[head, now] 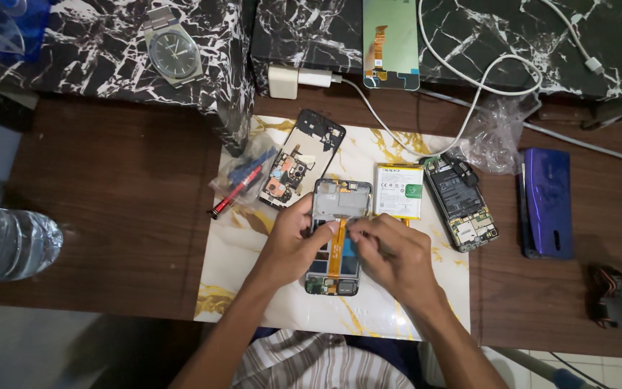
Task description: Disassembling and inspecting parts of a mobile smartphone on a workspace.
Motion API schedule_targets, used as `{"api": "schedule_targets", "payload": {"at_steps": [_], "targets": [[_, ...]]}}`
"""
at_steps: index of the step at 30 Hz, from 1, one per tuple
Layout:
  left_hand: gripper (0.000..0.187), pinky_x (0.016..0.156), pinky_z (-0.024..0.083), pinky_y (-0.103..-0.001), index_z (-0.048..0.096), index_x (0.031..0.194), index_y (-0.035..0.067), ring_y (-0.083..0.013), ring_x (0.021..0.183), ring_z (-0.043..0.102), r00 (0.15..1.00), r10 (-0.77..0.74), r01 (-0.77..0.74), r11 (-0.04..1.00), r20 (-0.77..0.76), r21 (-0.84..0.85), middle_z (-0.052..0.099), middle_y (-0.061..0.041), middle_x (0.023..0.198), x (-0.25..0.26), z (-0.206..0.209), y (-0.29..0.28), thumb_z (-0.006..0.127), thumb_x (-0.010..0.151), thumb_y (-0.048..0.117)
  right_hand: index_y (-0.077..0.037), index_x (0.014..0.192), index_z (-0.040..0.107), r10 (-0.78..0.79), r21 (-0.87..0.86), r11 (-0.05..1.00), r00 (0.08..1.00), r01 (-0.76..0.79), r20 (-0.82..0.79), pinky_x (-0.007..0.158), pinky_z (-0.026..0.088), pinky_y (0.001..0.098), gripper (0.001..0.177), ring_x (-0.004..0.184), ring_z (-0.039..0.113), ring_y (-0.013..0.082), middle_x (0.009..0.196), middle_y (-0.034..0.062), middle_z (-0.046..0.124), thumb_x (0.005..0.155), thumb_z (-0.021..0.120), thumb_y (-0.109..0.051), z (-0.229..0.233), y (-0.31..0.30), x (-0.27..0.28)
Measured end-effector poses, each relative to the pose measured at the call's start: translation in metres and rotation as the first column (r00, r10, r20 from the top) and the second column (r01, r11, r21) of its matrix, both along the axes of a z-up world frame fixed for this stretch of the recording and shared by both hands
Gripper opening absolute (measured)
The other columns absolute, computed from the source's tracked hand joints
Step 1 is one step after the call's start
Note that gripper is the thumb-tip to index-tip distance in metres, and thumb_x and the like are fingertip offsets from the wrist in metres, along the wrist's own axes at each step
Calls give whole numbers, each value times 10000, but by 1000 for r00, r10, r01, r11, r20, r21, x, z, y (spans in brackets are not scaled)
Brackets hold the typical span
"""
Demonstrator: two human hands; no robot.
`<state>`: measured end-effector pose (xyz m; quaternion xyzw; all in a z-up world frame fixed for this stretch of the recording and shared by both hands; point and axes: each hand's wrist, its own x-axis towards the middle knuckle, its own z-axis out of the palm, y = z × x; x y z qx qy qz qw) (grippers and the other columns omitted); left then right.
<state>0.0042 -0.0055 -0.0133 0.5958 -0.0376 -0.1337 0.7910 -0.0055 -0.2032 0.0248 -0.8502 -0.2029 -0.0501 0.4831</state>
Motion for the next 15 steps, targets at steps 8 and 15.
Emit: {"api": "schedule_targets", "payload": {"at_steps": [8, 15], "targets": [[313, 796, 591, -254, 584, 1280, -23, -83, 935, 701, 1000, -8, 7, 1000, -12, -22, 737, -77, 1096, 0, 2, -2, 608, 968, -7, 4, 1060, 717, 14, -1, 1000, 1000, -14, -20, 544, 489, 235, 160, 618, 619, 78, 847, 46, 680, 905, 680, 0, -1, 0, 1], [299, 792, 584, -243, 590, 1269, -30, -68, 938, 691, 1000, 2, -2, 999, 13, 39, 732, -72, 1094, -1, 4, -1, 609, 971, -11, 8, 1048, 709, 1, -31, 1000, 998, -2, -57, 512, 456, 253, 135, 579, 574, 87, 811, 45, 644, 924, 657, 4, -1, 0, 2]]}}
